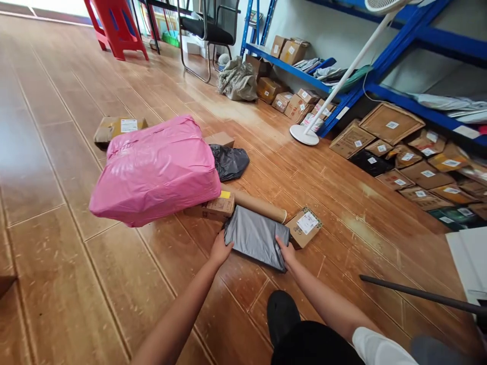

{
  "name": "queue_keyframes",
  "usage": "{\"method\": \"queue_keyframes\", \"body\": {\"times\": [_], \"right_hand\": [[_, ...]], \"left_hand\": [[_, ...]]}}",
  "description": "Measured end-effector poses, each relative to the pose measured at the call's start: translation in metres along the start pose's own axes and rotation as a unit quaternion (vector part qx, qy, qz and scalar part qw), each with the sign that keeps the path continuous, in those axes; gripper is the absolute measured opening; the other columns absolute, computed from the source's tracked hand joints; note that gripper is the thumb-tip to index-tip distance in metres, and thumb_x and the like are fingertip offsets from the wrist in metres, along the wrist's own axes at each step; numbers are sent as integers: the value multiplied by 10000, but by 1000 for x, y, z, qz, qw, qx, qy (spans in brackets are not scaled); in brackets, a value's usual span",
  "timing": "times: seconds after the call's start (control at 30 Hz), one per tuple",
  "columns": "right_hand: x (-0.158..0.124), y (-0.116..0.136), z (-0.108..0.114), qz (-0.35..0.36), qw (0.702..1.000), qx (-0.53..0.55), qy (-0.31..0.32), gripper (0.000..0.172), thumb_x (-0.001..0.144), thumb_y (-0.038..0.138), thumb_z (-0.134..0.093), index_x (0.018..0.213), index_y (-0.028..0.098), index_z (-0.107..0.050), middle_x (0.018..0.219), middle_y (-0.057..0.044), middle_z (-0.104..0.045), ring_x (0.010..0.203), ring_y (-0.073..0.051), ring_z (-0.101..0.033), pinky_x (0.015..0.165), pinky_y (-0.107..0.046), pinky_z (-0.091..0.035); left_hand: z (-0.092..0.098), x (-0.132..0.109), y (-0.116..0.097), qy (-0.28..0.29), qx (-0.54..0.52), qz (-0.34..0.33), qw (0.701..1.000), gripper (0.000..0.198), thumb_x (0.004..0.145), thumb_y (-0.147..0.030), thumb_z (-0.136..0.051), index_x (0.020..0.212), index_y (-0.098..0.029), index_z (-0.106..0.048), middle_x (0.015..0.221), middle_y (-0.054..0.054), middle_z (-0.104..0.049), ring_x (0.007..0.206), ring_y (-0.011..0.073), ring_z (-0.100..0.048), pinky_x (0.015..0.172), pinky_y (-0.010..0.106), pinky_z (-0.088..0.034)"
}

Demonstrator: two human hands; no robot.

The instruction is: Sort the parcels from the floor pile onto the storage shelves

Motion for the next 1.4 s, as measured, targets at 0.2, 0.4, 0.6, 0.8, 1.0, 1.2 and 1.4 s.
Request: {"method": "queue_keyframes", "body": {"times": [0.2,0.4,0.6,0.8,1.0,1.2,1.4], "right_hand": [[-26,-18,43,83,992,69,69,678,607,601,-782,1084,195,-524,1159,-133,-672,1092,-315,-632,988,-438,-504],[-92,-93,105,127,991,-41,33,486,627,565,-740,996,297,-571,1072,-135,-657,1111,-418,-594,1056,-624,-416],[-111,-114,110,-30,986,18,163,521,578,706,-664,868,272,-659,1030,-122,-712,1153,-422,-590,1060,-579,-419],[-87,-72,82,-149,952,95,250,701,740,784,-535,1133,213,-636,1160,-113,-706,1151,-319,-628,1003,-466,-498],[-70,-44,70,-132,912,57,384,862,643,470,-808,1410,244,-487,1363,-85,-612,1242,-318,-576,1064,-471,-452],[-36,18,45,71,900,-74,423,938,574,450,-873,1417,251,-513,1503,-57,-477,1398,-333,-405,1206,-486,-270],[-33,112,-31,176,825,-185,504,965,551,464,-885,1418,241,-525,1490,-61,-489,1367,-356,-436,1198,-510,-278]], "left_hand": [[-14,-48,17,-45,-105,-96,989,563,805,-311,-564,1325,-165,-404,1368,160,-525,1290,261,-504,1113,427,-386],[-9,-110,78,50,-234,-18,971,476,761,-521,-585,1138,-244,-497,1232,125,-585,1225,290,-541,1053,442,-447],[14,-134,78,291,-334,287,849,617,798,-799,-406,1162,-301,-427,1139,49,-619,1083,280,-636,732,393,-564],[-6,-166,47,245,-337,386,823,684,690,-712,-689,1105,-329,-303,1150,12,-568,909,218,-651,642,335,-567],[-23,-191,54,193,-381,400,811,645,711,-709,-641,1096,-321,-299,1274,59,-537,1040,244,-608,708,350,-552],[32,-225,62,295,-236,382,843,745,667,-745,-628,1223,-283,-447,1509,125,-438,1404,314,-389,1061,515,-384],[143,-327,142,188,-147,430,871,822,634,-767,-618,1278,-264,-524,1397,142,-576,1322,349,-504,1012,520,-456]]}}
Point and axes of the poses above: each hand's wrist, its own x-axis towards the middle knuckle, its own z-axis out of the back of the hand, y = z × x, the point moved 5 cm from there along x, towards the middle knuckle
